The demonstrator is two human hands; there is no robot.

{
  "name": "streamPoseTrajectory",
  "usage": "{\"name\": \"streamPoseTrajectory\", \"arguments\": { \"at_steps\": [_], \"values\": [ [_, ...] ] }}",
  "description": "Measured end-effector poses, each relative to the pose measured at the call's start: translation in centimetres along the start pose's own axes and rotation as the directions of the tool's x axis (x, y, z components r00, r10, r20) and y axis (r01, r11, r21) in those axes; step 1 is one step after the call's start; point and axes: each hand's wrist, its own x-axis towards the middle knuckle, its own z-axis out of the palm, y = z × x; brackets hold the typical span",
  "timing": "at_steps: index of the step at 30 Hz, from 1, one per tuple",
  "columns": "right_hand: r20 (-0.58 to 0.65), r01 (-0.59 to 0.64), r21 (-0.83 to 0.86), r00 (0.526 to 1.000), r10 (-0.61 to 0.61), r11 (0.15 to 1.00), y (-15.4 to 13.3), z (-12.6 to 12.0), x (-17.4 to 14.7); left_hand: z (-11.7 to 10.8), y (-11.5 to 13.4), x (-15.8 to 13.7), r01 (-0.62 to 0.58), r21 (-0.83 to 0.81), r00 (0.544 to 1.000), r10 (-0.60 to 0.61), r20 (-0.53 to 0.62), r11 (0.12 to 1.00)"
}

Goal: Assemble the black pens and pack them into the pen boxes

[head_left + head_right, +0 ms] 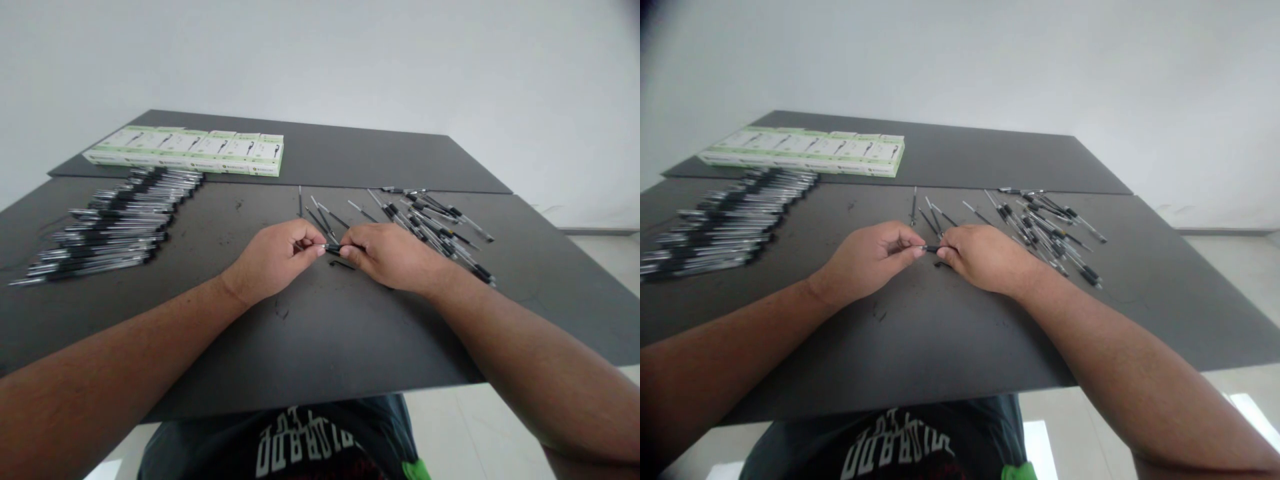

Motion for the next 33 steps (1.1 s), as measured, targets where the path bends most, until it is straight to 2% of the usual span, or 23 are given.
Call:
{"name": "streamPoseTrajectory", "arguments": {
  "at_steps": [6,12,17,21,27,33],
  "values": [
    [-0.029,-0.010,0.049,1.000,0.011,0.999,0.08,0.09,0.02,-0.03,-0.07,0.00,-0.027,-0.001,1.000,0.027,0.007,1.000],
    [0.030,0.021,0.016,0.999,-0.022,1.000,-0.05,0.03,0.03,0.02,-0.15,-0.04,-0.044,0.022,0.999,0.043,0.025,0.999],
    [-0.005,-0.031,0.079,0.999,0.032,0.996,-0.11,-0.01,-0.09,-0.13,-0.06,-0.13,-0.023,0.036,0.999,0.021,0.042,0.999],
    [0.027,0.009,0.018,1.000,-0.009,1.000,-0.15,-0.02,-0.10,-0.21,0.13,-0.13,-0.013,0.046,0.999,0.010,0.052,0.999],
    [0.006,-0.019,0.077,1.000,0.018,0.997,-0.13,-0.02,-0.04,-0.16,0.14,-0.12,-0.017,0.053,0.998,0.014,0.057,0.998],
    [0.058,0.040,0.029,0.997,-0.042,0.999,-0.23,0.02,-0.01,-0.17,0.22,-0.15,-0.022,0.052,0.998,0.019,0.067,0.998]
  ]
}}
